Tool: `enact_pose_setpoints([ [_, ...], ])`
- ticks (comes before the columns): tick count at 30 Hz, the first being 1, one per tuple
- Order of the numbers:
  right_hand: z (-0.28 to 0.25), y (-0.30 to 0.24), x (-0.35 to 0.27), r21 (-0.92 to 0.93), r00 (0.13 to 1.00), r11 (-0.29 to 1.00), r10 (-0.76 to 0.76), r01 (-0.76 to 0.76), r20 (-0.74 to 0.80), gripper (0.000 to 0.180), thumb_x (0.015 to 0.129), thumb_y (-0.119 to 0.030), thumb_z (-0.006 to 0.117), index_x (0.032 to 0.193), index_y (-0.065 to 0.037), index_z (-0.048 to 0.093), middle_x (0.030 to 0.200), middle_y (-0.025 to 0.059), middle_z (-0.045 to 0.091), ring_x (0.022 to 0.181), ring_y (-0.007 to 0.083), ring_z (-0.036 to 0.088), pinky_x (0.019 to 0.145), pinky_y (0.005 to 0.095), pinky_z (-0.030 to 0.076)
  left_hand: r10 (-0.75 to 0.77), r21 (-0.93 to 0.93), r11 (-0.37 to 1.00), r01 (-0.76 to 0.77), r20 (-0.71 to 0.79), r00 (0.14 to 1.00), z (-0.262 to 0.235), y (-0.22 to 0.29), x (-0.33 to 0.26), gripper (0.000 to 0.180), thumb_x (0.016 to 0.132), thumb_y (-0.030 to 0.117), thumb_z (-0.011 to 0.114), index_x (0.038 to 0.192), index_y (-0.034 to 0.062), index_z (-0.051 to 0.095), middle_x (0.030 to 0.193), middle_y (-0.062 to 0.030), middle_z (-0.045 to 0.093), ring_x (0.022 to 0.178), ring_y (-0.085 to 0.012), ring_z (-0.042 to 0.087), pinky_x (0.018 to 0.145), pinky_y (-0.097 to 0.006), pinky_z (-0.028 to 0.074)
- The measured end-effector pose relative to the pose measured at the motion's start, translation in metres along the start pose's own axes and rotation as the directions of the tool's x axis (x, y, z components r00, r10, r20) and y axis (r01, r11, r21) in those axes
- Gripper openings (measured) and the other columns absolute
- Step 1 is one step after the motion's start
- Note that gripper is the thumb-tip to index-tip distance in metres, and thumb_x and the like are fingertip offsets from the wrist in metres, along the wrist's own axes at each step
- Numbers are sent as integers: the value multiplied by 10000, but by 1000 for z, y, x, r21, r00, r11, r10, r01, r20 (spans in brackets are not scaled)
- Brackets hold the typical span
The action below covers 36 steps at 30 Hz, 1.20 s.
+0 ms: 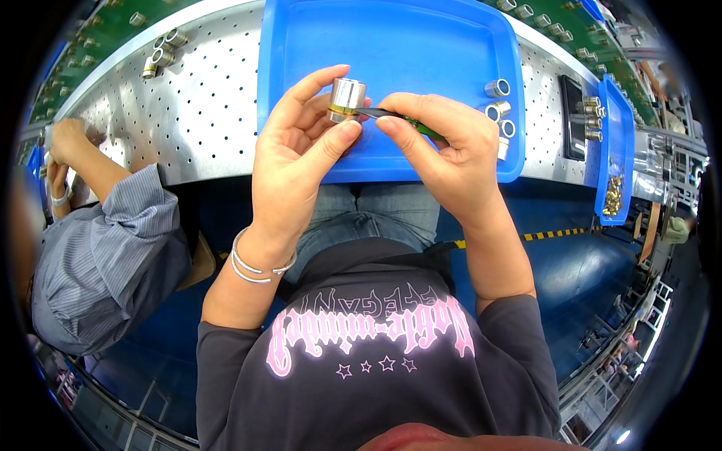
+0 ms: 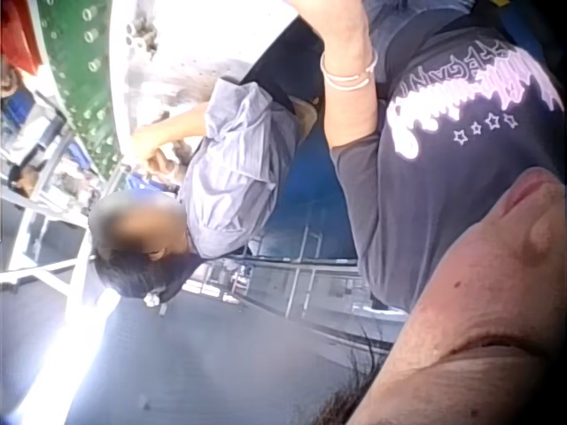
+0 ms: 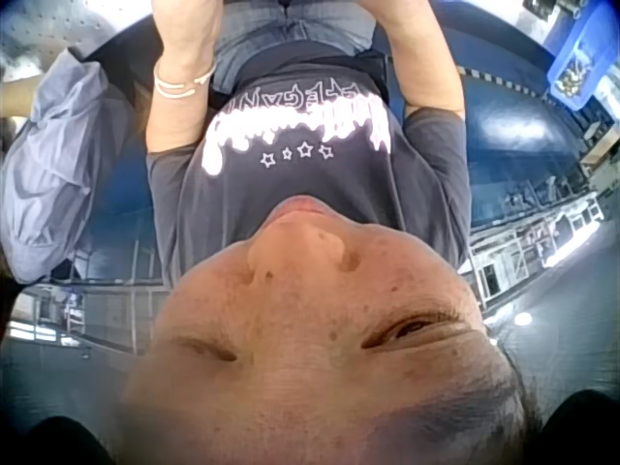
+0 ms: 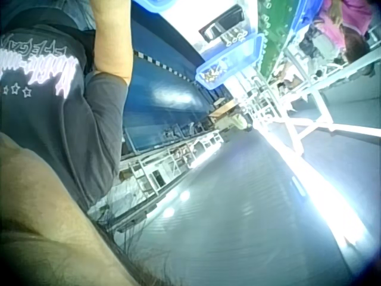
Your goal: The person uses a green-handled tool to scrape or clean the interior of small cylindrical metal parts. They pick up each part from a blue tray, perform the cleaning action, and place the finished part onto a green conveyor belt. The process is repeated for multiple units.
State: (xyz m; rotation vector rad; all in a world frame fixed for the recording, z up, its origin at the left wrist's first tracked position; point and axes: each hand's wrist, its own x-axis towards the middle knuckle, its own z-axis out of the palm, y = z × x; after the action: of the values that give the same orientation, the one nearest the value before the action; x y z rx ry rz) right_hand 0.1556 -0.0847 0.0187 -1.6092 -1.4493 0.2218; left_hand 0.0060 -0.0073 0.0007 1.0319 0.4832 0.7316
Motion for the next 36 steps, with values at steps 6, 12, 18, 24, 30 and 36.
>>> enact_pose_setpoints([
  [6,-3,0,-1,82,998,995,57,-54,-24,161,763,-153,704,864,-33,668,763,100,662,616,206,635,550,269,475,14,4,1000,-14,16,1000,1,0,0,458,854,22,601,1284,9,444,1102,-120,589,1002,-159,574,866,-250,459],
  [12,2,-5,6,325,982,927,183,-186,41,170,772,-79,679,924,-14,640,772,92,655,641,150,622,587,252,483,-16,26,1000,14,52,999,4,0,1,424,869,-8,567,1278,-10,456,1102,-106,579,1006,-159,575,888,-271,462],
  [18,-7,-4,23,340,930,878,253,-336,267,107,816,-1,636,921,22,632,810,21,630,740,46,541,625,181,428,-3,132,991,-7,76,997,2,-1,8,488,852,-9,586,1317,22,440,1201,-109,529,1000,-153,577,875,-276,476],
  [24,-28,37,83,205,966,944,249,-257,66,116,816,-96,638,872,-2,674,814,54,685,757,82,608,686,221,467,344,732,552,-400,236,909,-2,16,27,588,776,105,661,1314,18,441,1307,-141,485,1183,-289,477,1014,-373,345],
  [30,-37,146,150,-468,960,839,260,-278,-104,220,786,-261,633,939,-114,687,871,84,683,813,267,639,723,345,490,273,767,544,-340,221,936,-26,20,39,325,769,81,650,1089,43,616,1173,-140,574,1111,-298,526,999,-381,356],
  [36,-20,159,167,-517,937,784,317,-345,-144,210,811,-286,613,931,-127,682,866,80,678,793,274,635,685,365,486,302,733,574,-365,225,926,-39,14,37,289,743,43,657,1030,30,622,1073,-152,584,1004,-319,545,874,-378,448],
])
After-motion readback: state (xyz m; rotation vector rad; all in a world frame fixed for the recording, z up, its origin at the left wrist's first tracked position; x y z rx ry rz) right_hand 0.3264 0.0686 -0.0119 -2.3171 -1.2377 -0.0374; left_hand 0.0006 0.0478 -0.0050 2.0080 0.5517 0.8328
